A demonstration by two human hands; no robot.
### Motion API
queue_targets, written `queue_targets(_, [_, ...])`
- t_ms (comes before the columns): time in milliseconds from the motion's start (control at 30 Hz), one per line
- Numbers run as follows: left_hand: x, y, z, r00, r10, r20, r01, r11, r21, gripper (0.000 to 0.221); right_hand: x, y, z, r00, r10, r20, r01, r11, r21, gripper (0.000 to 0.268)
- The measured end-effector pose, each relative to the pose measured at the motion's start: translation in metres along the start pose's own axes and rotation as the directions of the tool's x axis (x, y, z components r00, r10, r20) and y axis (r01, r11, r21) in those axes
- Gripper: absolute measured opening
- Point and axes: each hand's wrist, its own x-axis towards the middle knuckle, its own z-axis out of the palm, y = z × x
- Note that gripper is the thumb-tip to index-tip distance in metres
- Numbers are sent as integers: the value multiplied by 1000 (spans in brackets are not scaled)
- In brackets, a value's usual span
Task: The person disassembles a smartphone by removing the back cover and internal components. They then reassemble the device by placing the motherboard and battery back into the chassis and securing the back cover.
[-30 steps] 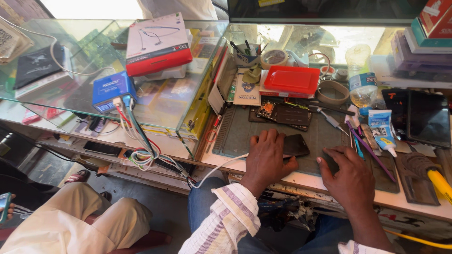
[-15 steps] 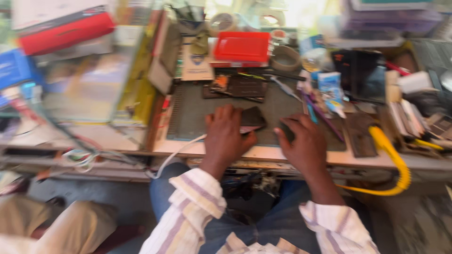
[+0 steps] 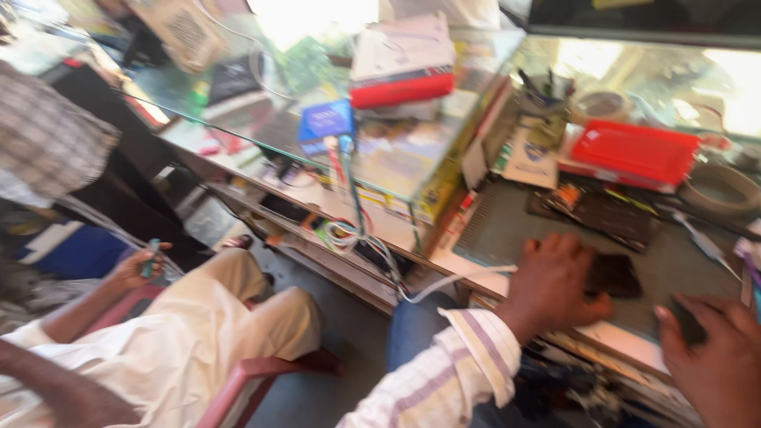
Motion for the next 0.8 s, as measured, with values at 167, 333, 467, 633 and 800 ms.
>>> queue_targets(167, [-1, -1, -1, 1000, 10, -8, -10, 1000, 21, 58, -19, 58, 69, 997, 74, 27, -75, 996, 41, 29])
queue_targets(333, [-4, -2, 1, 1000, 11, -22, -11, 1000, 15, 59, -16, 48, 55, 999, 41, 16, -42, 996, 78, 28])
queue_targets(467, [-3, -1, -1, 1000, 7, -25, -6, 1000, 20, 58, -2, 3, 12, 996, 80, 47, -83, 995, 58, 27])
queue_targets(633, [-2, 0, -3, 1000, 6, -18, -5, 999, 34, 57, 9, -19, -8, 987, 126, 102, -127, 992, 1, 28])
queue_targets(800, [-2, 0, -2, 1000, 0, -8, 0, 1000, 28, 56, 6, -8, 1, 998, 18, 59, -14, 998, -60, 27])
